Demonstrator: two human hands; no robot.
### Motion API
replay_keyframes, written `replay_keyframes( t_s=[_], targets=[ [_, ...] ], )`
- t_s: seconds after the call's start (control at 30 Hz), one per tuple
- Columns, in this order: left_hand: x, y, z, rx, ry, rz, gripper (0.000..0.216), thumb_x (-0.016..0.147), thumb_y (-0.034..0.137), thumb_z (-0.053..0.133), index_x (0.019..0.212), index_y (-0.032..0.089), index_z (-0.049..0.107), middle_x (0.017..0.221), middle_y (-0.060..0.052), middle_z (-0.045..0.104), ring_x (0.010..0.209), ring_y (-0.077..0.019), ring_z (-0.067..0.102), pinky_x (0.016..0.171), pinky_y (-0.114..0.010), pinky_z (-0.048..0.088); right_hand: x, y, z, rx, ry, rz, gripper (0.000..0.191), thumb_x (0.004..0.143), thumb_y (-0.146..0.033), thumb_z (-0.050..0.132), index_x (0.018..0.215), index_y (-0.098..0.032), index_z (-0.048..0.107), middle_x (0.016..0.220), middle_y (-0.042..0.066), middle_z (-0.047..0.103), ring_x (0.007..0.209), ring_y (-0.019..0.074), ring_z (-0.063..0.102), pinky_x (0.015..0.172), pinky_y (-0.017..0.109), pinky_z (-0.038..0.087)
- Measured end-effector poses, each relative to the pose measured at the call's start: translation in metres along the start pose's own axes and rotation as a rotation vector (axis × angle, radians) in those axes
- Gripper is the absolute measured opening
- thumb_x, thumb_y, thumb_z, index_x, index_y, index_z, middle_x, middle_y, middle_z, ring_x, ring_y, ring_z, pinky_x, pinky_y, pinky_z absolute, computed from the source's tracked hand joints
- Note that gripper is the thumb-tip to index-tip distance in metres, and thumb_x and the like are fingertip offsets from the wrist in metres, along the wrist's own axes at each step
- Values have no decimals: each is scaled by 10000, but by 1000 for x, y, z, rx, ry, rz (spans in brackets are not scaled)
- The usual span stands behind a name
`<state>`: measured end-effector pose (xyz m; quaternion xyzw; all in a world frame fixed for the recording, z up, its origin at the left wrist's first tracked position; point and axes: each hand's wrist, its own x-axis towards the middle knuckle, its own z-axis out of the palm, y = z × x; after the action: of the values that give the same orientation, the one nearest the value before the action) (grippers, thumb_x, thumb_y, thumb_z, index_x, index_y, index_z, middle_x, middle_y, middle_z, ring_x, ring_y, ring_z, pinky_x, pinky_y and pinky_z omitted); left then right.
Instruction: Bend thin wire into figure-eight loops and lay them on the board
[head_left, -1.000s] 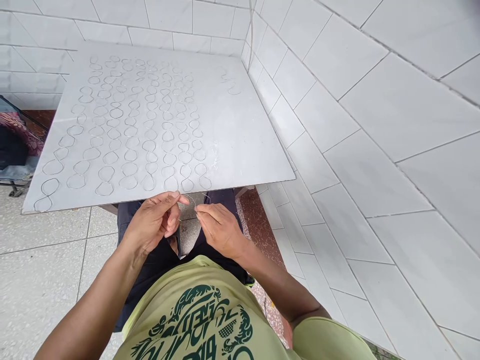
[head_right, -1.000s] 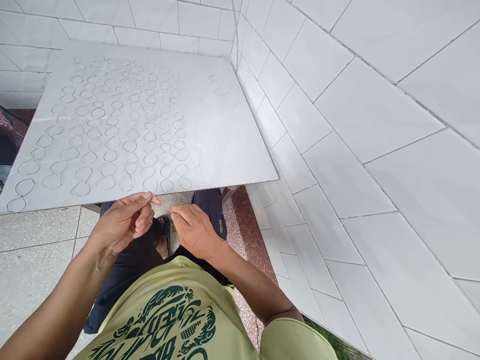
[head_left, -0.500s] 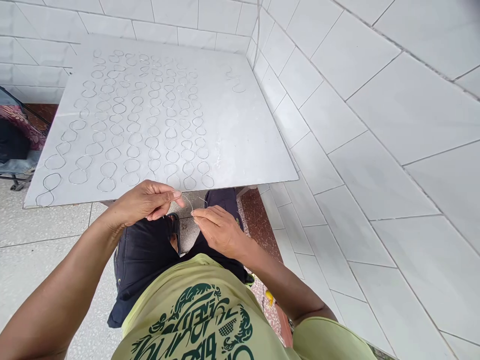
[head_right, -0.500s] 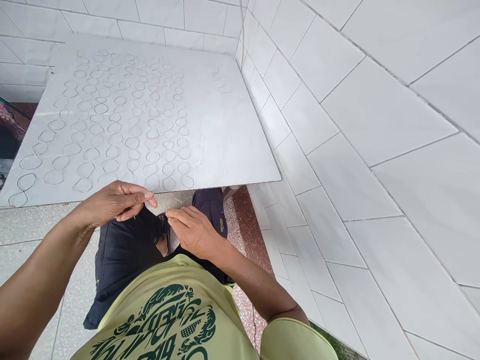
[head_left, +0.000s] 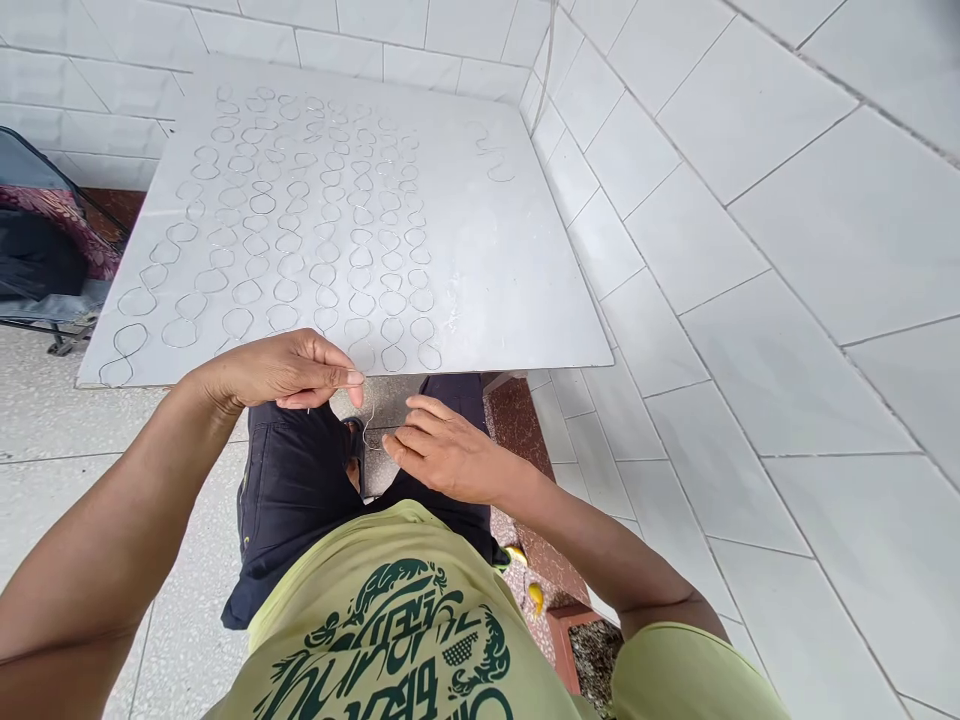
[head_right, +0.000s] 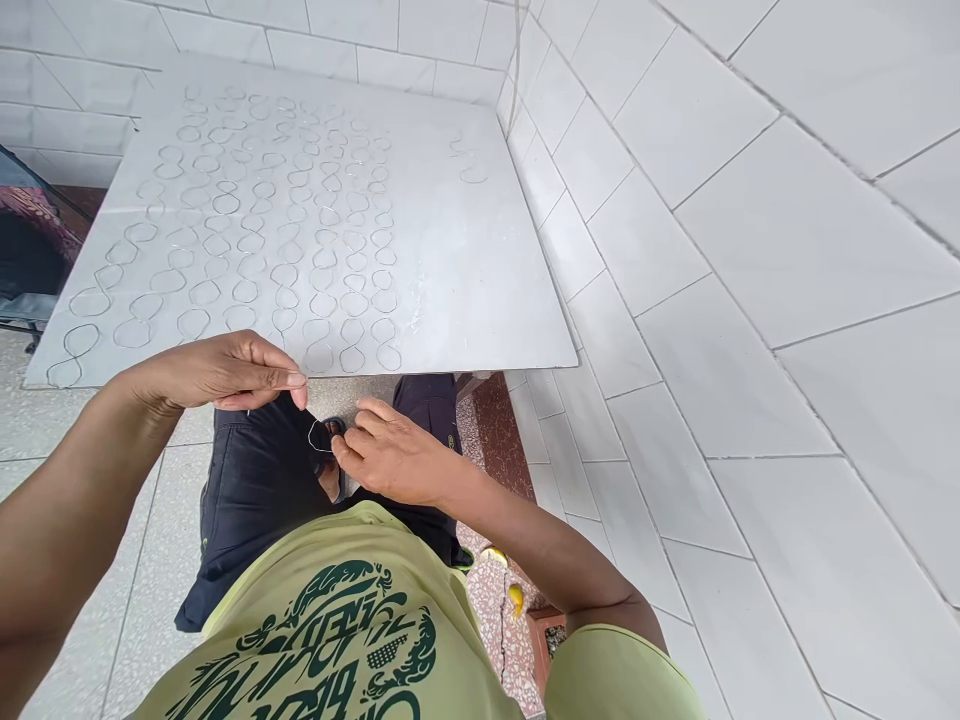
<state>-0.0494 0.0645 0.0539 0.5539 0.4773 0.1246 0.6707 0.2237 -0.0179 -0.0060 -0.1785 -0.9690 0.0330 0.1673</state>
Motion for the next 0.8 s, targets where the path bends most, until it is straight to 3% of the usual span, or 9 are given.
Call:
replay_keyframes(
  t_s=[0.17,0.33,0.43,0.57,0.8],
  targets=[
    [-2,0,-7,199,-177,-10,289,874,475,733,878,203,830,392,31,424,359,-86,320,408,-222,323,-2,3,7,-12,-86,-34,310,1042,-75,436,1271,-110,642,918,112,706,914,242,614,939,440,506],
    [1,-3,-3,264,-183,-12,340,952,486,626,934,203,812,441,44,416,415,-82,316,443,-209,312,2,4,6,60,-54,10,286,1090,-251,470,1265,-91,630,875,79,702,903,221,636,1083,440,442],
    [5,-5,0,271,-206,-2,349,950,496,624,948,201,811,448,41,421,425,-87,320,452,-220,311,9,5,5,135,29,130,386,1073,-446,507,1177,-108,662,959,110,723,991,243,663,1160,481,379],
    [7,-3,5,256,-199,19,355,942,500,623,944,200,813,429,41,413,417,-93,319,443,-225,299,21,7,4,207,43,357,460,1019,-583,553,980,-149,697,890,91,733,905,243,676,1098,473,411],
    [8,-5,21,228,-59,47,273,955,385,583,953,199,783,483,28,496,436,-93,390,425,-193,293,43,-2,18,85,48,566,442,1039,-475,553,807,-145,733,735,74,716,802,224,672,1135,475,333]
  ],
)
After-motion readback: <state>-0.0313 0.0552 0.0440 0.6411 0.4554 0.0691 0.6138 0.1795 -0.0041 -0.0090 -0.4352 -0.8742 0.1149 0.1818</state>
